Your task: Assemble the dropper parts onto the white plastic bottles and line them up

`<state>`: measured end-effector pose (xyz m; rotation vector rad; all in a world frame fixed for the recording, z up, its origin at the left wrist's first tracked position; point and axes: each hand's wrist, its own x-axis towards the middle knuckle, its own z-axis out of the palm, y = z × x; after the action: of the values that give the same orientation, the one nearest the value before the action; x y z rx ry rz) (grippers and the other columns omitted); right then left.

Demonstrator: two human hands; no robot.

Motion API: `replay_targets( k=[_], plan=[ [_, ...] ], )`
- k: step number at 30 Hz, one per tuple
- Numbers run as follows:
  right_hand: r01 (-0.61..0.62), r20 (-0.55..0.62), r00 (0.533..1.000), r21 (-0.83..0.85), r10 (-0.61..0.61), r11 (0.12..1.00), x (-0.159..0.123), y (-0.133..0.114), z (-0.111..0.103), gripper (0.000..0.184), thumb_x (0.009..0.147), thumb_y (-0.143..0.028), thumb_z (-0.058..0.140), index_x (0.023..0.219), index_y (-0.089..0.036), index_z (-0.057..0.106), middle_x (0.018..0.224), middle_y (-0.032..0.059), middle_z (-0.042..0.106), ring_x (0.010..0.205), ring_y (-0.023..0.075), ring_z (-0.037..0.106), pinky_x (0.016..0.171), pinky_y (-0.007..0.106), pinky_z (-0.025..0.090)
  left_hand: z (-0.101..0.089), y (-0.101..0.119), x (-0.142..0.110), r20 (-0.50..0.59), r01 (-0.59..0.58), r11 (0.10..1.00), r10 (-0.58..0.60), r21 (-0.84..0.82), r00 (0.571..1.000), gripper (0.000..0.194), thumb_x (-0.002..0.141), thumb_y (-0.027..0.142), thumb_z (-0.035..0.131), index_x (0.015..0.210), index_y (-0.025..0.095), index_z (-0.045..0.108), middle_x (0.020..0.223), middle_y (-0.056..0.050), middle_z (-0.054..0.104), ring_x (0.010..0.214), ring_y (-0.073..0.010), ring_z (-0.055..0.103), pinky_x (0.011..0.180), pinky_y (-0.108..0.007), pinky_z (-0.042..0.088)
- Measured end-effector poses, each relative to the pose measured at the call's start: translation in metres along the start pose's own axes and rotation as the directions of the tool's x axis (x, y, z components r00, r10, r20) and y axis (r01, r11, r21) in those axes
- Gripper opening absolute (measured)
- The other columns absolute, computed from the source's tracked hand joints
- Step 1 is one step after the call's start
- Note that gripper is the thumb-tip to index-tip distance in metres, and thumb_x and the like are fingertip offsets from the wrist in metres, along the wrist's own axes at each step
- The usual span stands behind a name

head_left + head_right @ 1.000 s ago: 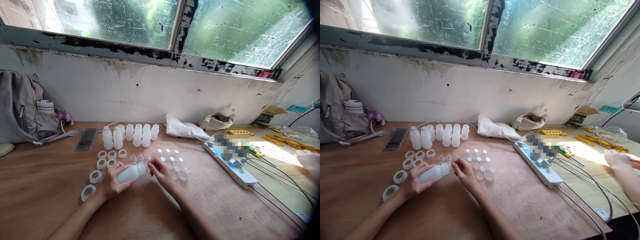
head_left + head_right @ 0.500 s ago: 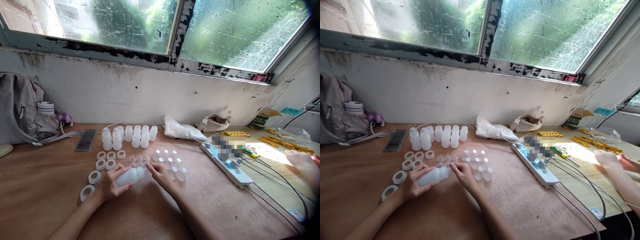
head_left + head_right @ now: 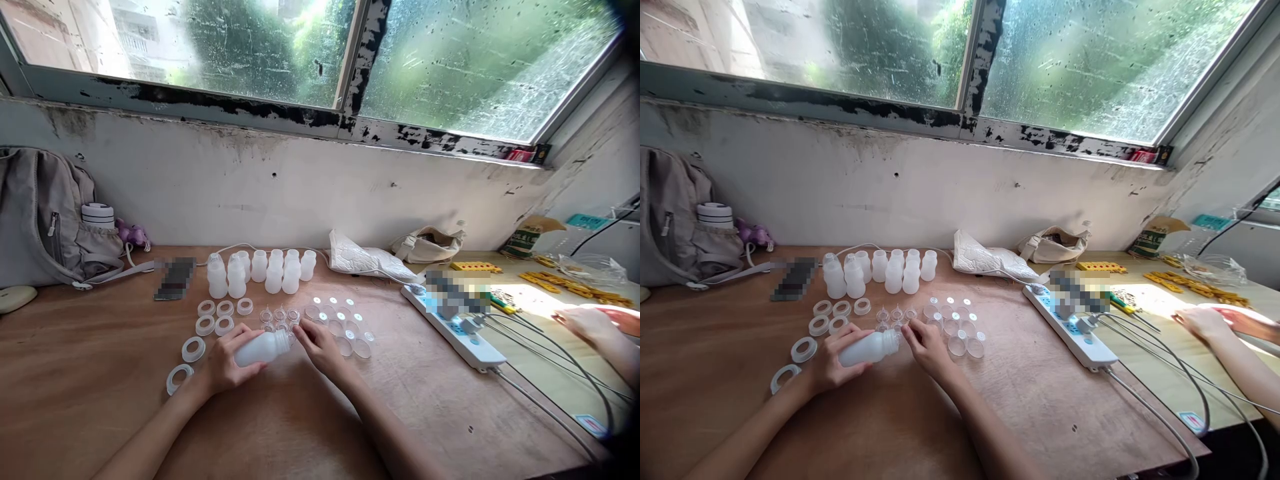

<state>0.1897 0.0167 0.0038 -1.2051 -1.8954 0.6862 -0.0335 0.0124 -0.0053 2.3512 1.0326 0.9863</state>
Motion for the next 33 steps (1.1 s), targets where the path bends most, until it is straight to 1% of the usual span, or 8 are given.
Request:
replay_targets(
  k=[6, 9, 12, 18, 25, 27, 30, 33],
  plan=[
    [-0.126, 0.045, 0.992, 0.359, 0.117, 0.925, -0.001, -0.007, -0.001, 0.023, 0.079, -0.042, 0.047, 0.074, -0.019, 0.051, 0.061, -0.0018, 0.047, 0.053, 0.0107, 0.043, 0.048, 0.023, 0.034, -0.01, 0.011, 0.007, 0.11, 0.217, 0.953, -0.197, -0.21, 0.974, 0.038, 0.068, 0.039, 0.058, 0.101, 0.019, 0.057, 0.092, -0.006, 0.058, 0.082, -0.0191, 0.055, 0.073, -0.03, 0.046],
    [-0.163, 0.181, 0.981, 0.604, 0.065, 0.78, -0.002, -0.02, -0.003, 0.044, 0.071, -0.041, 0.06, 0.109, -0.025, 0.048, 0.095, 0.0044, 0.056, 0.08, 0.0166, 0.053, 0.067, 0.029, 0.043, -0.011, 0.019, 0.009, 0.314, 0.436, 0.783, -0.321, -0.443, 0.894, 0.039, 0.073, 0.044, 0.05, 0.101, 0.017, 0.053, 0.084, -0.006, 0.06, 0.07, -0.0174, 0.057, 0.054, -0.024, 0.046],
    [-0.207, 0.235, 0.97, 0.683, 0.057, 0.7, -0.004, -0.025, 0.001, 0.042, 0.07, -0.039, 0.06, 0.108, -0.023, 0.052, 0.097, 0.0049, 0.057, 0.088, 0.0189, 0.053, 0.078, 0.034, 0.04, -0.003, 0.025, 0.009, 0.449, 0.55, 0.624, -0.331, -0.556, 0.83, 0.045, 0.075, 0.048, 0.043, 0.105, 0.014, 0.048, 0.079, -0.006, 0.06, 0.057, -0.0153, 0.056, 0.041, -0.022, 0.041],
    [-0.245, -0.029, 0.951, 0.529, 0.306, 0.812, -0.005, -0.018, 0.016, 0.026, 0.066, -0.043, 0.062, 0.072, -0.018, 0.059, 0.067, 0.0009, 0.057, 0.068, 0.0173, 0.052, 0.064, 0.029, 0.041, 0.014, 0.032, 0.006, 0.074, 0.424, 0.825, -0.429, -0.373, 0.9, 0.051, 0.058, 0.042, 0.066, 0.102, 0.021, 0.052, 0.095, -0.004, 0.058, 0.085, -0.0203, 0.054, 0.074, -0.029, 0.043],
    [-0.316, 0.281, 0.949, 0.831, 0.145, 0.458, -0.003, -0.04, 0.016, 0.042, 0.065, -0.041, 0.062, 0.1, -0.018, 0.058, 0.1, 0.0098, 0.059, 0.08, 0.021, 0.055, 0.062, 0.029, 0.042, 0.009, 0.043, 0.005, 0.62, 0.678, 0.199, -0.284, -0.708, 0.731, 0.042, 0.069, 0.047, 0.052, 0.093, 0.012, 0.051, 0.081, -0.008, 0.057, 0.061, -0.0136, 0.053, 0.046, -0.022, 0.038],
    [-0.314, 0.211, 0.944, 0.812, 0.255, 0.492, 0.0, -0.043, 0.023, 0.033, 0.068, -0.04, 0.061, 0.09, -0.016, 0.061, 0.092, 0.009, 0.062, 0.073, 0.019, 0.055, 0.06, 0.028, 0.04, 0.009, 0.041, 0.006, 0.552, 0.648, 0.293, -0.351, -0.703, 0.757, 0.039, 0.067, 0.044, 0.055, 0.09, 0.013, 0.053, 0.076, -0.005, 0.056, 0.059, -0.0128, 0.051, 0.048, -0.022, 0.038],
    [-0.262, 0.027, 0.927, 0.76, 0.374, 0.595, 0.003, -0.048, 0.03, 0.024, 0.068, -0.036, 0.062, 0.08, -0.015, 0.063, 0.08, 0.0059, 0.063, 0.073, 0.0186, 0.055, 0.065, 0.028, 0.04, 0.009, 0.039, 0.009, 0.233, 0.509, 0.618, -0.474, -0.599, 0.849, 0.035, 0.057, 0.036, 0.066, 0.083, 0.014, 0.056, 0.072, -0.002, 0.055, 0.063, -0.0134, 0.05, 0.053, -0.022, 0.038],
    [-0.204, 0.033, 0.951, 0.816, 0.308, 0.541, 0.005, -0.059, 0.025, 0.025, 0.066, -0.032, 0.064, 0.085, -0.018, 0.061, 0.093, 0.0065, 0.063, 0.086, 0.0213, 0.055, 0.07, 0.03, 0.041, 0.007, 0.044, 0.008, 0.297, 0.518, 0.566, -0.438, -0.641, 0.848, 0.033, 0.061, 0.039, 0.063, 0.081, 0.014, 0.056, 0.071, -0.002, 0.055, 0.058, -0.0122, 0.049, 0.05, -0.022, 0.036]
  ],
)
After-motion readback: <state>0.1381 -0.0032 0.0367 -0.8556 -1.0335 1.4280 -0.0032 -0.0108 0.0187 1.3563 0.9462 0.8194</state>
